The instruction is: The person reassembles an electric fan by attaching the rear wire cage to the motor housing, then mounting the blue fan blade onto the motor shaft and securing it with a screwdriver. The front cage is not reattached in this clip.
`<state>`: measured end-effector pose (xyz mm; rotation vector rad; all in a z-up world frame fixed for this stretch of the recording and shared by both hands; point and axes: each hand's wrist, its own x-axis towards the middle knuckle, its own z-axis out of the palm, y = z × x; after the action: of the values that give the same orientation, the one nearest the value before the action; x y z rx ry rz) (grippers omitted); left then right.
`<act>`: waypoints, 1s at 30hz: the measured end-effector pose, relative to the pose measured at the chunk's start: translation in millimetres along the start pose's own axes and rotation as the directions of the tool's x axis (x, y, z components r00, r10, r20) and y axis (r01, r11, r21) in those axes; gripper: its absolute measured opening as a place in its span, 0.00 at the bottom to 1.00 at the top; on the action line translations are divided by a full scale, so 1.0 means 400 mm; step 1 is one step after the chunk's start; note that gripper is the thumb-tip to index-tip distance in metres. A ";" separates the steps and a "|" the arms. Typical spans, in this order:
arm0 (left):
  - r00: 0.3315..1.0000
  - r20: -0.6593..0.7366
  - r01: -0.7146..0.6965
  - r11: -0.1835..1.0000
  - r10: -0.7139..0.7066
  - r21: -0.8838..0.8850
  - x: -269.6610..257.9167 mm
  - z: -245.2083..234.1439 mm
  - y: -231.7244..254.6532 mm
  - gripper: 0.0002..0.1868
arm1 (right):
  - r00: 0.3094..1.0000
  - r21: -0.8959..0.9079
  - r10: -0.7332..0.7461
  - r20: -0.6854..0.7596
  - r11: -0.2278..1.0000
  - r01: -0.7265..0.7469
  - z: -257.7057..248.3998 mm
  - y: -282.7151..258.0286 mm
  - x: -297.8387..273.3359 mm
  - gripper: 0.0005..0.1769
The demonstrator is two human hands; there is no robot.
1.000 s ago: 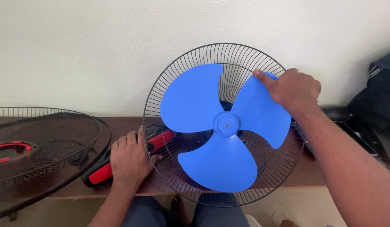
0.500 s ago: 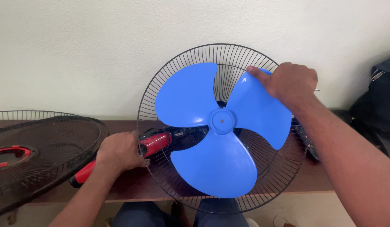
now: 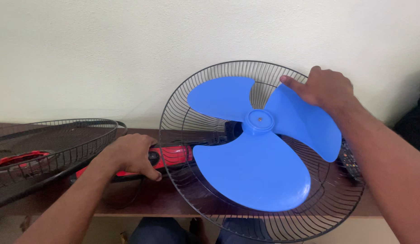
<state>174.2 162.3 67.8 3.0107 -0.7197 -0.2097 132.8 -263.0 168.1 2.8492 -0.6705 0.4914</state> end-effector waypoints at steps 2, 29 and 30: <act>0.998 0.055 0.014 1.000 -0.014 -0.004 0.006 -0.006 -0.010 0.45 | 0.994 0.082 -0.092 -0.059 0.992 0.096 -0.008 -0.013 -0.010 0.56; 0.487 -0.794 -0.086 0.925 0.363 0.370 -0.039 0.257 0.161 0.47 | 0.795 0.468 -0.577 0.190 0.765 0.443 -0.031 -0.179 -0.162 0.29; 0.470 -0.787 0.044 0.880 0.399 0.472 -0.036 0.258 0.179 0.43 | 0.800 0.461 -0.565 0.201 0.776 0.431 -0.033 -0.186 -0.165 0.29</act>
<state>115.2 104.3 -27.9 2.6947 -0.9930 1.6013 107.4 -167.6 150.2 3.3425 0.2247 0.0530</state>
